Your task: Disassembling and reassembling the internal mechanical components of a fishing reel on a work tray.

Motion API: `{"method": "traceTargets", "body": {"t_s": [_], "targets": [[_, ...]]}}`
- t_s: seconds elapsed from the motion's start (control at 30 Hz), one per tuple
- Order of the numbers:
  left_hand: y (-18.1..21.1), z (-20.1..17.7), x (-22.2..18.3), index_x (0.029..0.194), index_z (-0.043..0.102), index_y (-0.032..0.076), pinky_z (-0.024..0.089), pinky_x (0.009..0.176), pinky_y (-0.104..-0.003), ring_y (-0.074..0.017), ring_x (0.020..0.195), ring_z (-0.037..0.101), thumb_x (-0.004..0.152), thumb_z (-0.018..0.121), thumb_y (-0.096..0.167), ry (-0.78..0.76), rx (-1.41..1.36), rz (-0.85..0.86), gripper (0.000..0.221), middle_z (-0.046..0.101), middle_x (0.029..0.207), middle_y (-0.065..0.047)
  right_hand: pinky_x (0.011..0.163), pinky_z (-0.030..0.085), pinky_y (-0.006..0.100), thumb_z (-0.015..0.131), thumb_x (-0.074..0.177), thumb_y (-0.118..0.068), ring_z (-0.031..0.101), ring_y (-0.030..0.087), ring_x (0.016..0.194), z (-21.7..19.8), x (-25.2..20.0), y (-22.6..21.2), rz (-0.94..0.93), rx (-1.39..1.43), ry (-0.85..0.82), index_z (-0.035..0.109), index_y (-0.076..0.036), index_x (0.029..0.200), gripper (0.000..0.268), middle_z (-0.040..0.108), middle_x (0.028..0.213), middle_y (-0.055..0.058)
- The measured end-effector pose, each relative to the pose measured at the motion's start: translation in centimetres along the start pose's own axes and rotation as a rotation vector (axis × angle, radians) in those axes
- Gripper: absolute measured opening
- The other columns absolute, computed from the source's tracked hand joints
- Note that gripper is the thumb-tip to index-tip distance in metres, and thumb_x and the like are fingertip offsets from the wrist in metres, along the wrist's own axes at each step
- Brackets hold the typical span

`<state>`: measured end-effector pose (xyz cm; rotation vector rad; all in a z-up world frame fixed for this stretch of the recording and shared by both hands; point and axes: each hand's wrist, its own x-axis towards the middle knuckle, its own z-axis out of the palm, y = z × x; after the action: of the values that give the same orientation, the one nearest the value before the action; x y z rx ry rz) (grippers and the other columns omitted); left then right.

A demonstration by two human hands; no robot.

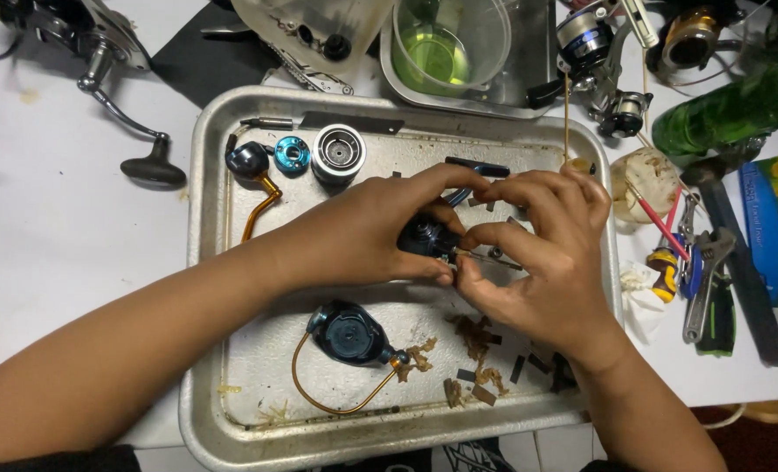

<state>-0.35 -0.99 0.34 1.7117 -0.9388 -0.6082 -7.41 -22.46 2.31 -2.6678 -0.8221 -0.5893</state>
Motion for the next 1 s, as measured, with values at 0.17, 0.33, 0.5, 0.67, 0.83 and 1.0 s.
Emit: {"method": "traceTargets", "body": {"t_s": [0.17,0.33,0.5,0.67,0.83,1.0], "targets": [[-0.1,0.2,0.0,0.141,0.043,0.023,0.056,0.096,-0.038,-0.0196,0.12,0.074,0.076,0.088,0.017,0.018,0.044,0.041,0.08,0.075,0.129,-0.002,0.105,0.028,0.052,0.082,0.079,-0.019,0.058,0.034,0.112,0.2,-0.2,0.0,0.01,-0.007,0.012,0.076,-0.016,0.086,0.01,0.066,0.112,0.009],[-0.6,0.5,-0.1,0.144,0.041,0.021,0.057,0.093,-0.044,-0.0277,0.119,0.07,0.079,0.087,0.021,0.038,0.133,0.11,0.079,0.066,0.142,-0.007,0.103,0.029,0.049,0.082,0.078,-0.02,0.058,0.034,0.113,0.5,-0.5,-0.1,0.052,0.002,0.015,0.074,-0.017,0.085,0.011,0.067,0.112,0.008],[-0.4,0.2,0.1,0.143,0.042,0.022,0.055,0.1,-0.04,-0.0245,0.124,0.071,0.078,0.087,0.016,0.072,0.067,0.086,0.079,0.076,0.126,-0.007,0.109,0.027,0.05,0.08,0.083,-0.022,0.058,0.032,0.118,0.3,-0.4,0.4,0.066,0.04,0.004,0.075,-0.016,0.089,0.01,0.067,0.121,0.009],[-0.6,-0.4,-0.2,0.14,0.044,0.022,0.052,0.106,-0.037,-0.0204,0.123,0.073,0.08,0.087,0.022,0.134,0.003,0.085,0.074,0.076,0.126,-0.005,0.114,0.041,0.048,0.075,0.089,-0.027,0.058,0.032,0.125,-1.4,-0.8,1.8,0.159,0.357,0.05,0.067,-0.004,0.114,0.035,0.062,0.128,0.016],[-0.2,-1.3,-0.3,0.139,0.048,0.022,0.067,0.103,-0.038,-0.0236,0.118,0.076,0.08,0.085,0.016,0.195,-0.176,-0.036,0.07,0.074,0.125,-0.006,0.12,0.056,0.036,0.065,0.104,-0.02,0.06,0.027,0.128,-2.0,-2.9,5.0,0.3,0.691,0.407,0.054,-0.002,0.128,0.032,0.058,0.129,0.013],[-1.2,-1.5,-0.6,0.144,0.048,0.013,0.058,0.109,-0.033,-0.0176,0.138,0.059,0.091,0.074,0.008,0.31,-0.351,0.039,0.06,0.064,0.135,-0.009,0.095,0.063,0.038,0.067,0.111,-0.016,0.066,0.026,0.107,-6.0,-4.6,5.9,0.377,0.542,0.465,0.046,0.002,0.142,0.042,0.058,0.128,0.016]]}}
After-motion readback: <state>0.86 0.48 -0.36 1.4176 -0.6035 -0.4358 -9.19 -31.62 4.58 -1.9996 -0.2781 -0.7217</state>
